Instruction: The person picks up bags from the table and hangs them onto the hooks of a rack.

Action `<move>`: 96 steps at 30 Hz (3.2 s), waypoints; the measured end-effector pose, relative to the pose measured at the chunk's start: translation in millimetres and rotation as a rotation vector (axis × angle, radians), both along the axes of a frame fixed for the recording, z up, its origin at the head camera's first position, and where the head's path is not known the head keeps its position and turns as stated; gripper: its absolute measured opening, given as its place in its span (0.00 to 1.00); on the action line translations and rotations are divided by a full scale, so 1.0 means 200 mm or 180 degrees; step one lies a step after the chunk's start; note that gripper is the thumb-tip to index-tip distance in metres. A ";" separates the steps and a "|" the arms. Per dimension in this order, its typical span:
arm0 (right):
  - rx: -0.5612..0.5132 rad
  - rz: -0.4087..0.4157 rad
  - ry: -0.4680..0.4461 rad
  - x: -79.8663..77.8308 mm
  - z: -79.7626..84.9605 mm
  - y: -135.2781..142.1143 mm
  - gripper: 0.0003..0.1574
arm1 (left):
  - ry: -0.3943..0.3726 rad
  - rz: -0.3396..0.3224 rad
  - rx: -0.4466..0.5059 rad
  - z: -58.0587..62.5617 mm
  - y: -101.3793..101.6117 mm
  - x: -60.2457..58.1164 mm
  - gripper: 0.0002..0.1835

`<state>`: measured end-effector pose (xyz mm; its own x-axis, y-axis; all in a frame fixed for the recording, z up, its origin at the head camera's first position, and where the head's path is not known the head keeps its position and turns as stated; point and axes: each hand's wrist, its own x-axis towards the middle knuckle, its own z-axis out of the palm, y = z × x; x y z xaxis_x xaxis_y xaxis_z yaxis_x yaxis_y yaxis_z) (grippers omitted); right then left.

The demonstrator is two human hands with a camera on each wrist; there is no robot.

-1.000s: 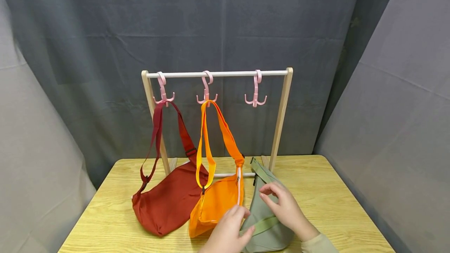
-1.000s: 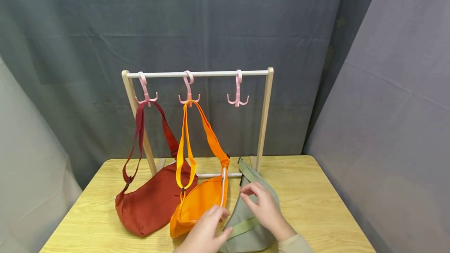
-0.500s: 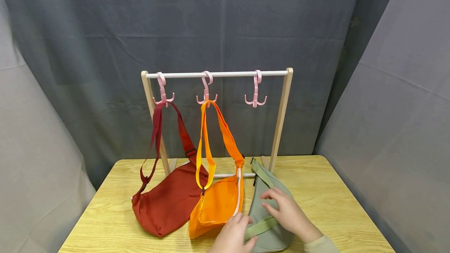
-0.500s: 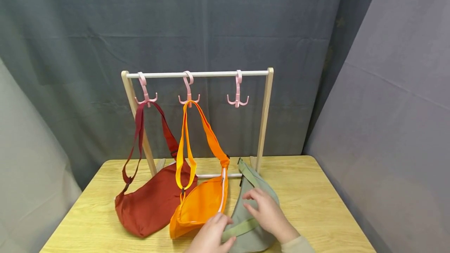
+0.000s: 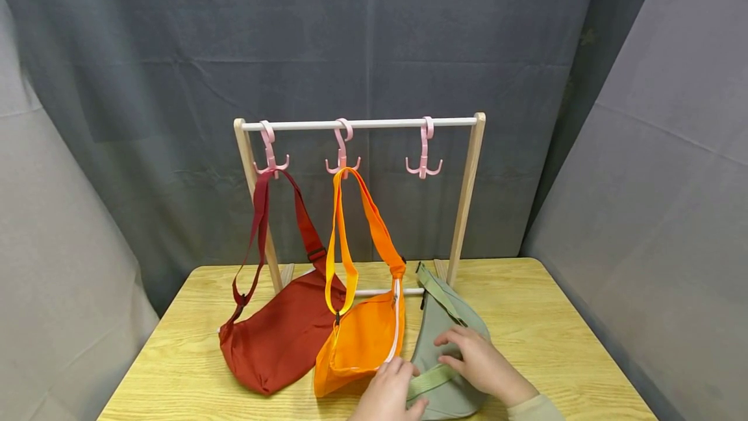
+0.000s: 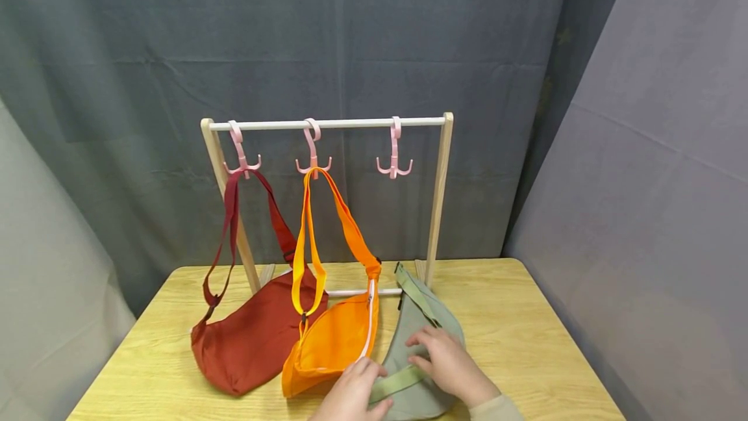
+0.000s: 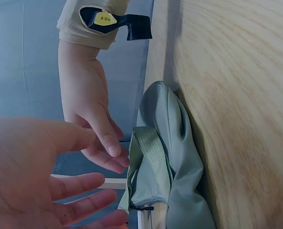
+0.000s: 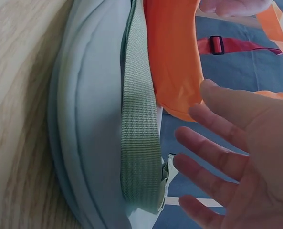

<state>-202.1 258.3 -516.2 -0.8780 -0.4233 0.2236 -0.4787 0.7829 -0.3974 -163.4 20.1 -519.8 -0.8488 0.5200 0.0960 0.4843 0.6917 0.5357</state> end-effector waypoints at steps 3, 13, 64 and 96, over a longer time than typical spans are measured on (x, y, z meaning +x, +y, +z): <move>0.0083 0.0004 0.0054 0.01 -0.01 0.00 0.13 | -0.0093 0.0014 0.0001 0.00 0.00 -0.01 0.20; 0.0376 0.0071 -0.0068 0.02 -0.05 0.03 0.12 | -0.0224 0.0028 0.0016 -0.01 0.01 -0.01 0.21; -0.0040 0.0251 0.0636 0.05 0.02 -0.03 0.12 | 0.0210 -0.0043 0.0018 -0.02 0.03 0.00 0.23; -0.0518 0.0545 0.0973 0.11 0.09 -0.12 0.14 | 0.0881 0.0139 0.0267 0.01 0.03 0.01 0.21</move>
<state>-181.0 234.8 -498.0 -0.6802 -0.4954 0.5403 -0.7126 0.6199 -0.3287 -161.7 25.4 -517.6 -0.8057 0.4640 0.3681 0.5908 0.6740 0.4435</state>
